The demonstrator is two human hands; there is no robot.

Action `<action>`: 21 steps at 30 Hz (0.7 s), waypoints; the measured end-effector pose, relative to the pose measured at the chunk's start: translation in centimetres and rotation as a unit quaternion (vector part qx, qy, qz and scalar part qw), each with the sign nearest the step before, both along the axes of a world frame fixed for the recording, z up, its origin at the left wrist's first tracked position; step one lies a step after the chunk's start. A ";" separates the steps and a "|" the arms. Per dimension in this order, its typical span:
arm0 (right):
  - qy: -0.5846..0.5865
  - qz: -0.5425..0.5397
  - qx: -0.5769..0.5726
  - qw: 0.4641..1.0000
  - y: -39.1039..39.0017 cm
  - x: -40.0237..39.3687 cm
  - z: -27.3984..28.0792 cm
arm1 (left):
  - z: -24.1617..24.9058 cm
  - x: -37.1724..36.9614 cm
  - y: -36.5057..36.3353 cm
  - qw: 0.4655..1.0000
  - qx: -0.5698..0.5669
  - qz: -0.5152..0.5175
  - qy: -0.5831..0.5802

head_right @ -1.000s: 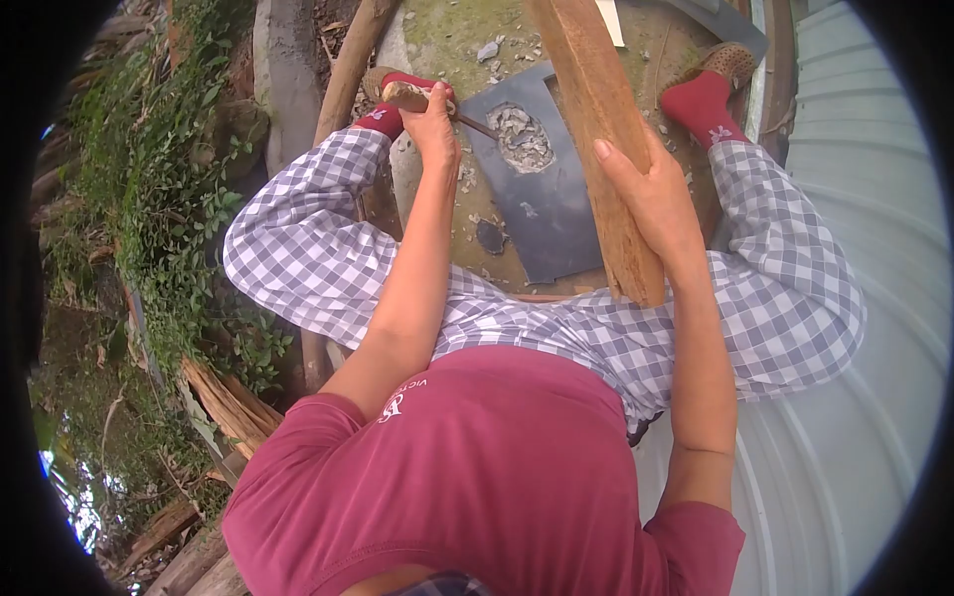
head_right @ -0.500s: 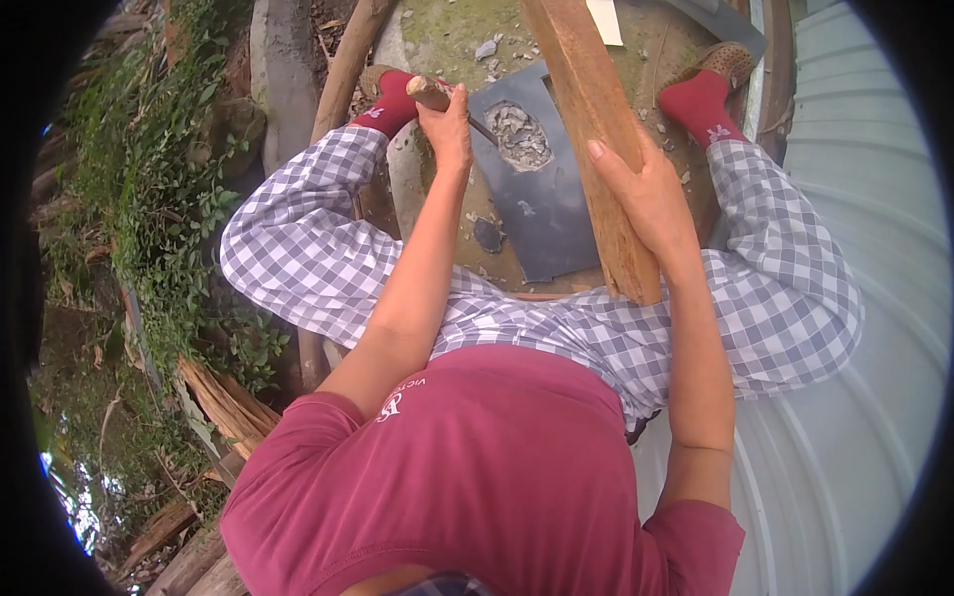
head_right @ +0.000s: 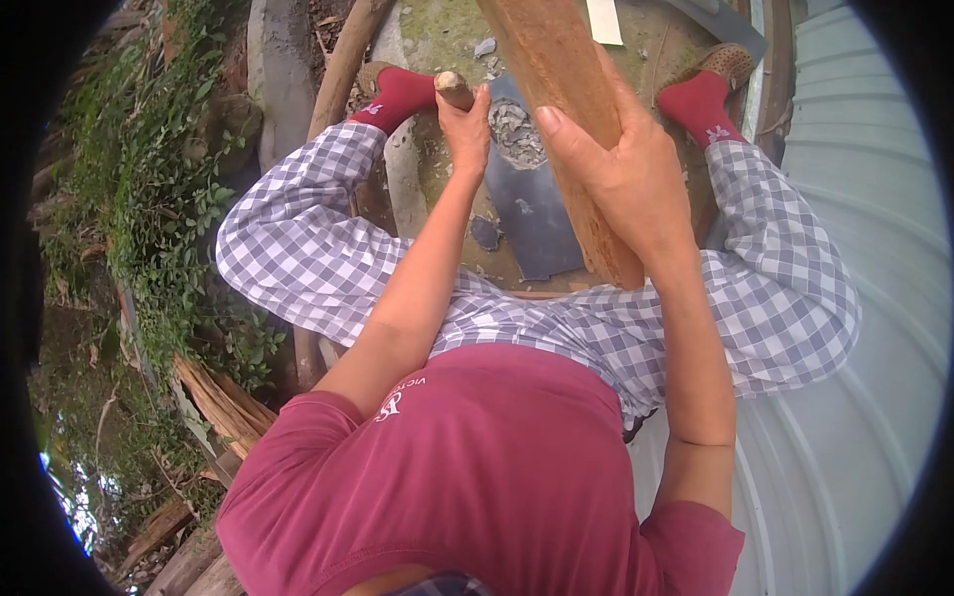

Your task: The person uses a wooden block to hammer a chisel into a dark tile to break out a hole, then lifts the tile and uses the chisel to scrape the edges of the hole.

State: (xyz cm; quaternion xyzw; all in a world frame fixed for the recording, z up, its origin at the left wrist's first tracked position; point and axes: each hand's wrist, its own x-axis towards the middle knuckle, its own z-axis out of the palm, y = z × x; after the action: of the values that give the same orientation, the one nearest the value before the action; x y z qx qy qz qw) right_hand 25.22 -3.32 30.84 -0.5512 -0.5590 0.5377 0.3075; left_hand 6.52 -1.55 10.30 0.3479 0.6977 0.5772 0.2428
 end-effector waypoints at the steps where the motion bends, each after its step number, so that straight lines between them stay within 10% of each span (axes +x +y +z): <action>1: -0.004 0.007 0.037 0.999 0.1 -0.8 0.6 | 0.5 0.3 -0.1 1.000 -0.004 -0.004 -0.008; 5: -0.212 0.180 0.049 0.959 1.2 -2.3 -1.9 | 0.8 0.9 -0.4 0.998 0.053 -0.022 -0.007; 12: -0.062 0.112 0.014 0.992 2.0 -2.0 -0.7 | 0.6 -0.8 0.1 1.000 0.008 -0.003 -0.020; 21: -0.145 0.189 -0.029 0.971 1.8 -1.8 -3.7 | 0.7 -0.3 0.1 0.998 0.056 -0.043 -0.007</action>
State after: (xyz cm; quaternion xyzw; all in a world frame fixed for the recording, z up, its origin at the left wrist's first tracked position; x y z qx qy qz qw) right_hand 23.38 -1.47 27.16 -0.5162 -0.6762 0.5161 0.0997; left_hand 6.21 -1.43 10.97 0.3866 0.6473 0.6065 0.2525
